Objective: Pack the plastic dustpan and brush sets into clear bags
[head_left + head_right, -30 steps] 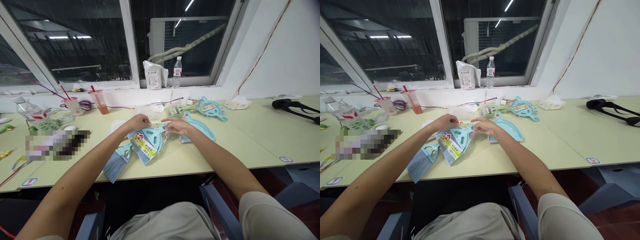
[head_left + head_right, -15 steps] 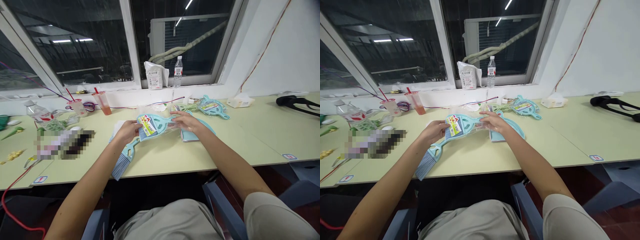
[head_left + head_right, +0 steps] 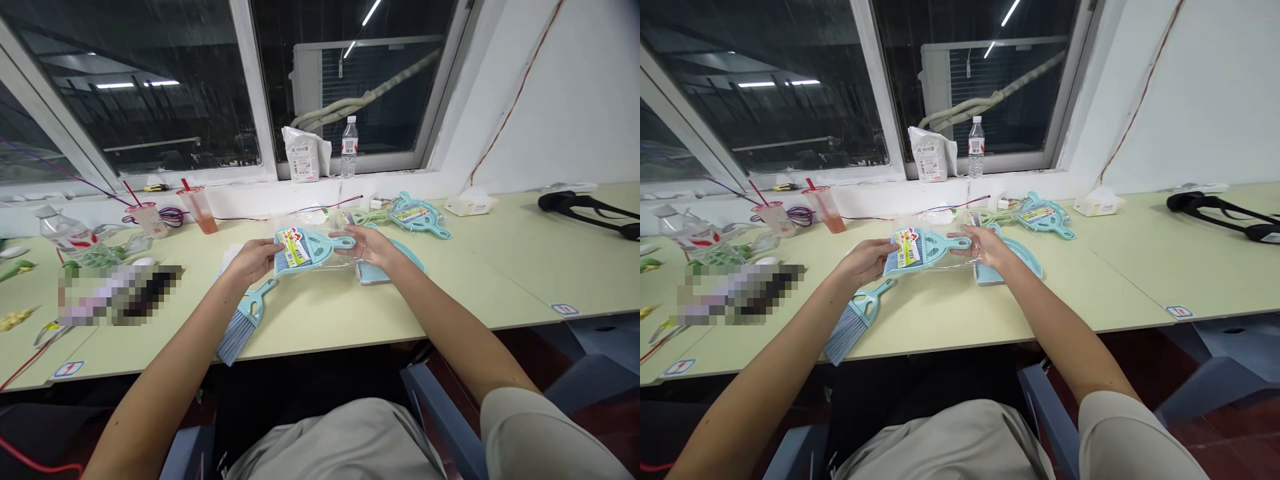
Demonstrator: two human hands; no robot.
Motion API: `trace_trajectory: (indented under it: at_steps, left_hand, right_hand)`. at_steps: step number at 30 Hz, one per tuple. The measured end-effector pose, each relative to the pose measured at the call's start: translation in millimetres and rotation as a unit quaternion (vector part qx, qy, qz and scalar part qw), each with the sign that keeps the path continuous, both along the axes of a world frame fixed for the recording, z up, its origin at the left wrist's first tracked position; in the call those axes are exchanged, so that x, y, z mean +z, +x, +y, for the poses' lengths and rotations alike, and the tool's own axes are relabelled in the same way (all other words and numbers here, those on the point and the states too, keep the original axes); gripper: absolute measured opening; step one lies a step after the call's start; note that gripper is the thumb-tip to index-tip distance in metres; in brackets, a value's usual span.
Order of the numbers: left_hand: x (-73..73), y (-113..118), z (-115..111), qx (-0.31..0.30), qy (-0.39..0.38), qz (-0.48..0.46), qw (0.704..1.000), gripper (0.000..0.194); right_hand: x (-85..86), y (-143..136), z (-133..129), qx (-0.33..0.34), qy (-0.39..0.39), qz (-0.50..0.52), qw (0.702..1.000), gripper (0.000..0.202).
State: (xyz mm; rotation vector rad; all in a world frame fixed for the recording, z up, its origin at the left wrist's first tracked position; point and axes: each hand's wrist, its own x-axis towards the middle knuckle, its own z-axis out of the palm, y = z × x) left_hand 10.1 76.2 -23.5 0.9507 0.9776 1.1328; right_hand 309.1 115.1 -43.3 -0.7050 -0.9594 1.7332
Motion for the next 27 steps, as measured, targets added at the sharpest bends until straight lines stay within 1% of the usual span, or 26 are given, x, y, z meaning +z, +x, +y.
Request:
trace_trajectory:
  at_steps: [2,6,8,10,12,14,17,18,21,25,27]
  left_hand:
    - [2.0,3.2,0.4,0.013,-0.004,0.000,1.000,0.029]
    - [5.1,8.0,-1.3,0.038,-0.012,0.007,0.999,0.032]
    - [5.1,9.1,-2.5,0.052,-0.006,0.025,0.998,0.040]
    - [4.3,9.5,-3.2,0.079,0.003,0.045,0.996,0.051]
    - [3.2,9.6,-3.2,0.101,0.009,0.058,0.993,0.056]
    - [2.3,9.7,-2.3,0.098,0.012,0.059,0.993,0.047]
    - [1.2,9.6,0.6,0.070,0.007,0.040,0.997,0.025]
    - [0.8,9.4,1.7,0.061,0.004,0.029,0.998,0.021]
    - [-1.4,7.8,5.1,0.050,0.001,0.008,0.999,0.019]
    - [-6.4,3.8,9.1,0.044,0.009,0.015,0.999,0.020]
    - [-8.7,2.4,11.0,0.053,0.011,0.009,0.998,0.024]
  right_hand:
    - [-2.2,-0.4,1.7,-0.003,-0.013,-0.001,1.000,0.011]
    - [-7.7,0.0,6.4,-0.020,-0.037,0.006,0.999,0.018]
    - [-9.7,0.5,8.3,-0.014,-0.036,0.008,0.999,0.020]
    - [-10.3,0.7,8.4,-0.010,-0.034,0.005,0.999,0.020]
    - [-9.8,0.2,6.4,-0.007,-0.039,-0.003,0.999,0.021]
    - [-8.7,-1.4,2.6,0.005,-0.048,-0.011,0.999,0.024]
    - [-7.3,-5.1,-3.4,0.026,-0.061,-0.016,0.998,0.034]
    - [-7.1,-6.4,-4.9,0.027,-0.064,-0.014,0.997,0.036]
    - [-7.2,-8.9,-6.4,0.018,-0.067,0.001,0.998,0.034]
    - [-7.2,-8.4,-4.8,0.015,-0.068,0.013,0.998,0.019]
    - [-6.4,-8.0,-4.8,0.017,-0.072,0.016,0.997,0.016]
